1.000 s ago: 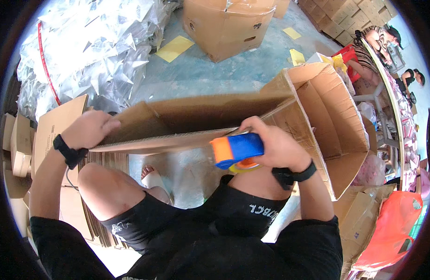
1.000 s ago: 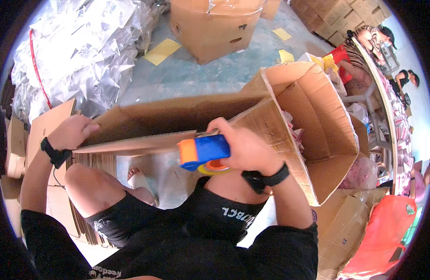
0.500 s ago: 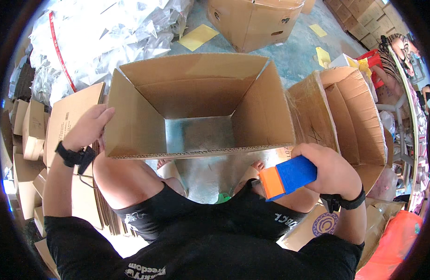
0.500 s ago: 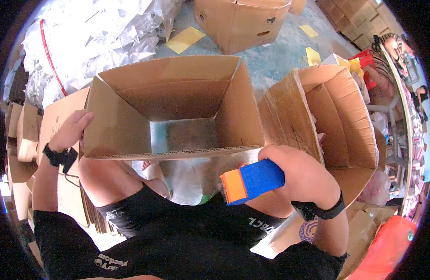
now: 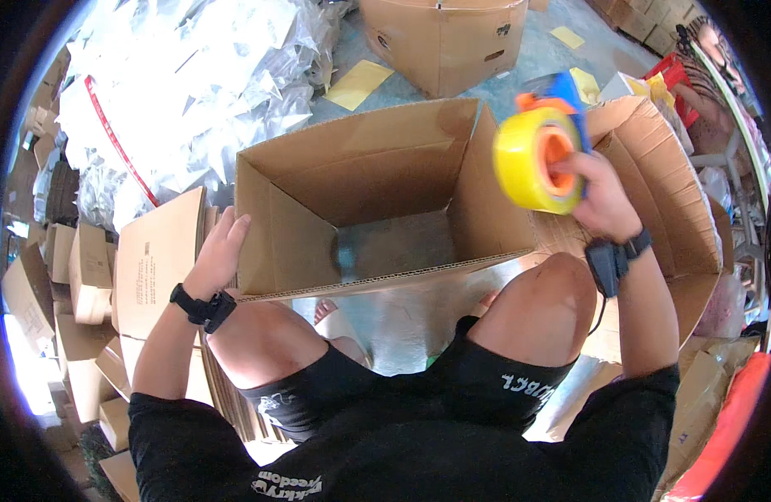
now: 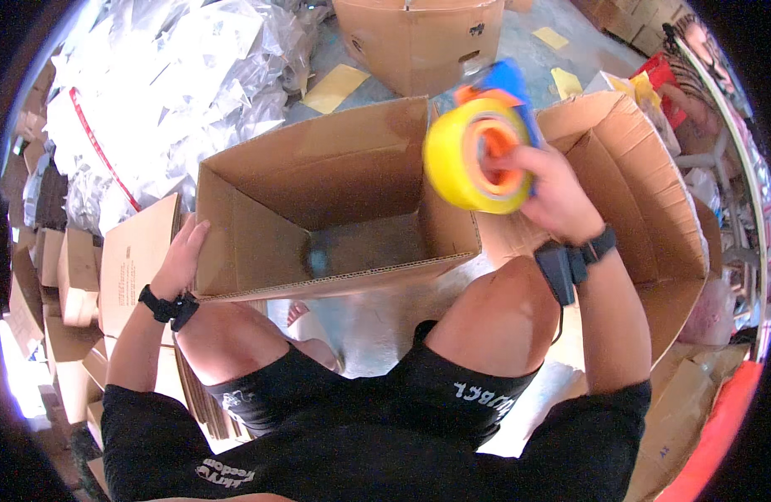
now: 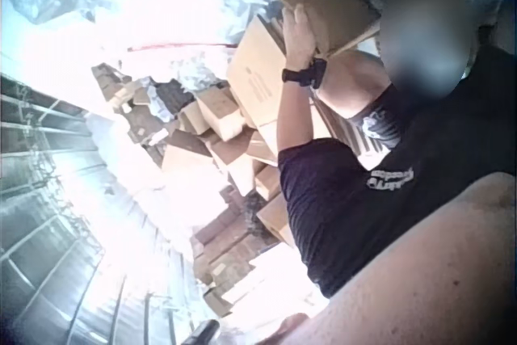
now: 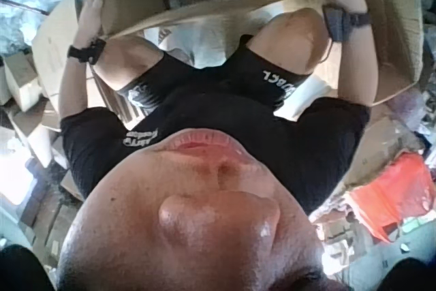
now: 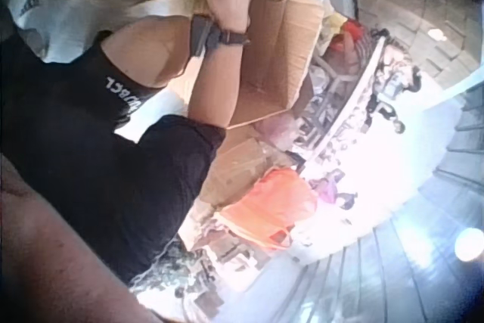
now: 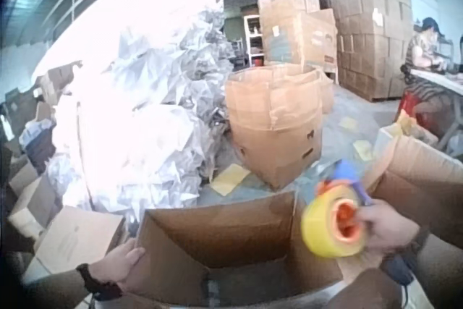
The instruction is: Assembling and taping the bottoms of cardboard boxes.
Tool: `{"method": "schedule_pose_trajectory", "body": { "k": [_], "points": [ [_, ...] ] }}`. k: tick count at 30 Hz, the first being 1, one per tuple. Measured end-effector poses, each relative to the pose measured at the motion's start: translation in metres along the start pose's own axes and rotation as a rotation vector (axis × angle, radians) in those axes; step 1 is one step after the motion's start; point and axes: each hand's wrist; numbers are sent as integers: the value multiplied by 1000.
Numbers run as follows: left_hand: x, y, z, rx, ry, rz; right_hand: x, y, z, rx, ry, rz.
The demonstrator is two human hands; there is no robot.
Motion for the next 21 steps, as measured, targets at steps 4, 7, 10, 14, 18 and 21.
{"method": "schedule_pose_trajectory", "body": {
  "k": [4, 7, 10, 14, 18, 21],
  "points": [
    [-3, -27, 0, -51, 69, 205, 49, -20, 38, 463, 189, 918],
    [7, -40, 12, -122, 168, 457, 49, -14, 42, 445, 89, 888],
    [29, -56, 15, -113, 296, 381, 55, -7, 41, 424, 111, 809],
    [26, -62, 17, -83, 539, 491, 73, -5, 37, 395, 133, 762],
    [21, -64, 6, -47, 707, 467, 85, 6, 33, 407, -45, 747],
    [3, -49, -7, -58, 791, 375, 87, -16, 41, 395, -88, 669]
  ]
}}
Point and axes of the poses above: each hand's wrist, its own z-axis towards the middle knuckle, its own x-axis out of the palm, y = z × x, and after that the axes turned 1 degree about y, right-handed
